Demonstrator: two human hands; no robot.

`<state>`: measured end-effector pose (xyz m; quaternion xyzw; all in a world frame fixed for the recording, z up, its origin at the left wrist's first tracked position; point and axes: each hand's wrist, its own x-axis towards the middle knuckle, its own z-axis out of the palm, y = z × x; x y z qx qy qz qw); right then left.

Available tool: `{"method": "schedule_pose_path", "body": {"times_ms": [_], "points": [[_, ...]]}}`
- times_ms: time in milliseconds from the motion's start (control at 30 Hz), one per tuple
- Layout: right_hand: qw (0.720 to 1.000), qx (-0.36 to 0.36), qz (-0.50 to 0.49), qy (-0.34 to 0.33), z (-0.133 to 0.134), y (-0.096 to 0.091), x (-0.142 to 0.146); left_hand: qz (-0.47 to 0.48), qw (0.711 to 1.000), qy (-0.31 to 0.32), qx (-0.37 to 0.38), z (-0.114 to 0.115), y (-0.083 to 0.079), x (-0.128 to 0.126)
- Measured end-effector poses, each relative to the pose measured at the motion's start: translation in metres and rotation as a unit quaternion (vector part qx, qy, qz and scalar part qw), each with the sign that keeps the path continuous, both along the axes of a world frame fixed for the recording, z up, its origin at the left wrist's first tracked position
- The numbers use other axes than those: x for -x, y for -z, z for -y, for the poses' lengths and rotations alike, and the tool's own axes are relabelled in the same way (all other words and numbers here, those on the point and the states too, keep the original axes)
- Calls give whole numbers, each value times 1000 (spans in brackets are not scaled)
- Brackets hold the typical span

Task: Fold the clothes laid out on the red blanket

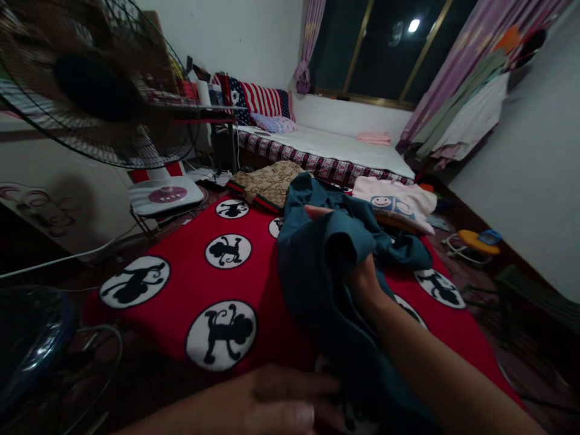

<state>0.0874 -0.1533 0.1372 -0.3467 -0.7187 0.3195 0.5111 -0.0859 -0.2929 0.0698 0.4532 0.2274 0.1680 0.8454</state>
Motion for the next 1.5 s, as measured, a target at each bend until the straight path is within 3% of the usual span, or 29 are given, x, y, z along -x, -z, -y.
{"method": "schedule_pose_path", "body": {"times_ms": [67,100,133,200,233,300,367,400,467,567,633,700,800,933,1100,1133,1200,1267,1367,1433,1500], "points": [[1000,-5,-16,-11,8,11,3,-86,994,33,-57,-1,-2,12],[1000,-7,-20,-14,11,16,3,-127,989,13,-75,-4,-1,17],[1000,-11,-22,-17,14,19,3,-160,982,-37,-92,-9,-1,23],[999,-23,-24,-11,17,21,3,-196,950,-202,-137,-21,-2,32],[999,-31,-29,-6,18,19,4,-193,919,-301,-167,-28,-4,36],[998,-45,-39,-4,19,14,9,-151,830,-487,-226,-46,-13,43],[998,-47,-48,-16,22,11,16,-96,750,-599,-263,-66,-24,48],[997,-45,-52,-27,25,10,19,-85,729,-619,-280,-76,-27,49],[996,-40,-62,-47,29,12,23,-112,728,-590,-330,-95,-27,50],[996,-31,-73,-52,34,20,18,-194,755,-436,-449,-115,-11,48],[997,-17,-57,-46,37,26,8,-224,758,-326,-518,-123,4,47],[998,-3,-22,-51,38,32,-5,-236,749,-248,-567,-125,16,48],[995,-2,58,-87,41,40,-27,-249,722,-182,-620,-126,23,52],[967,-60,210,-131,42,54,-54,-283,697,-130,-646,-127,20,55],[903,-127,390,-130,44,70,-67,-288,687,-92,-661,-131,19,50],[906,-110,384,-136,44,70,-65,-279,688,-93,-664,-132,19,48],[941,-38,307,-136,42,68,-60,-238,692,-115,-672,-137,19,44],[975,55,188,-109,39,65,-54,-180,708,-163,-663,-140,16,42],[984,136,86,-77,37,66,-51,-143,758,-224,-595,-140,3,47],[977,166,93,-94,41,69,-51,-171,799,-191,-544,-137,-7,55],[963,192,134,-134,48,73,-50,-213,830,-93,-507,-135,-18,63]]}}
